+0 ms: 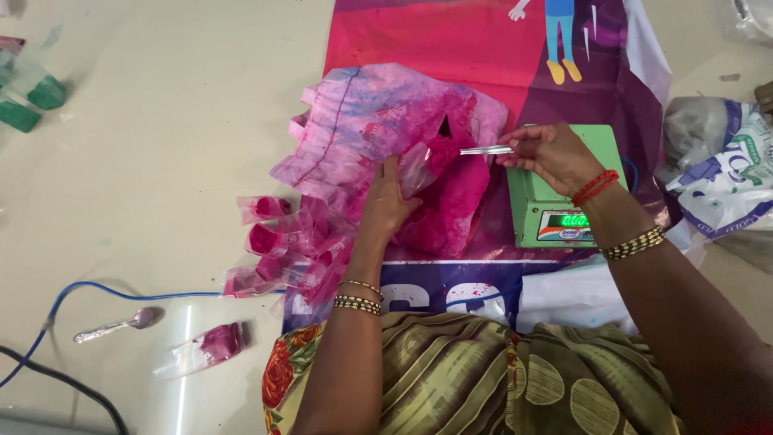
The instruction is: The person scoops pink powder into small plastic bags and weighs them on a digital scale.
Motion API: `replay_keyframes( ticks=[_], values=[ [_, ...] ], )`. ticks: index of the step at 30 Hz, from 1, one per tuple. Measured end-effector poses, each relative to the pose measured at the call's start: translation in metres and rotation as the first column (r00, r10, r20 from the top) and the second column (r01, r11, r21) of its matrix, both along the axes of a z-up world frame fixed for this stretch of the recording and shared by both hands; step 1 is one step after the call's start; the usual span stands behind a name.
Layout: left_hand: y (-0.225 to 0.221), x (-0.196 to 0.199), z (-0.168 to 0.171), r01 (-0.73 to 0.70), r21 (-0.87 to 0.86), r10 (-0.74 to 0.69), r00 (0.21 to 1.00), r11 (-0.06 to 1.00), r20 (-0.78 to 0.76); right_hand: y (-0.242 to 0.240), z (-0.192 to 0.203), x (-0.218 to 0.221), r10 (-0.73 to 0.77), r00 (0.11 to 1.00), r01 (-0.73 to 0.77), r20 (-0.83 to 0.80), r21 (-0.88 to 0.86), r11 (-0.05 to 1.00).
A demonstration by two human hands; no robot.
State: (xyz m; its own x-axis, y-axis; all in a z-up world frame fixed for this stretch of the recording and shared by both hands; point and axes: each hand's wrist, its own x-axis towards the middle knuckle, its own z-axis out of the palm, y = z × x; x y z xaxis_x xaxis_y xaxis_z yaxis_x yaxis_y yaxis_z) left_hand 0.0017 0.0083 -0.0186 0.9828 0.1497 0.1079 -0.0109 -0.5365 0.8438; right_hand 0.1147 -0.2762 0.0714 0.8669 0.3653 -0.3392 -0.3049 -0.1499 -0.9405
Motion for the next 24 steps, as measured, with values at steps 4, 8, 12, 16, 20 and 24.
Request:
replay_keyframes(
  ticks=[4,8,12,16,20,24],
  values=[
    [0.002,0.001,0.000,-0.027,0.045,0.026,0.999,0.999,0.025,-0.001,0.007,0.001,-0.017,1.000,0.018,0.021,-0.036,0.999],
    [0.004,-0.001,0.005,-0.048,0.064,0.045,0.998,0.997,0.048,-0.005,0.012,0.003,-0.032,0.999,0.033,0.022,-0.041,0.999],
    [0.002,-0.003,0.013,-0.041,0.076,0.041,0.999,0.996,0.006,-0.006,0.014,0.003,-0.025,0.999,0.027,0.034,-0.058,0.998],
    [0.001,-0.001,0.011,-0.028,0.064,0.028,1.000,0.998,0.001,-0.004,0.015,0.004,-0.014,1.000,0.015,0.026,-0.039,0.999],
    [0.003,-0.001,0.006,-0.019,0.033,0.019,1.000,0.999,0.014,-0.008,0.012,0.009,-0.027,1.000,0.026,-0.002,-0.039,0.999],
    [0.003,0.000,0.006,-0.004,0.013,0.004,0.999,1.000,0.042,-0.014,0.020,0.011,-0.074,0.997,0.075,0.023,-0.063,0.995]
  ],
)
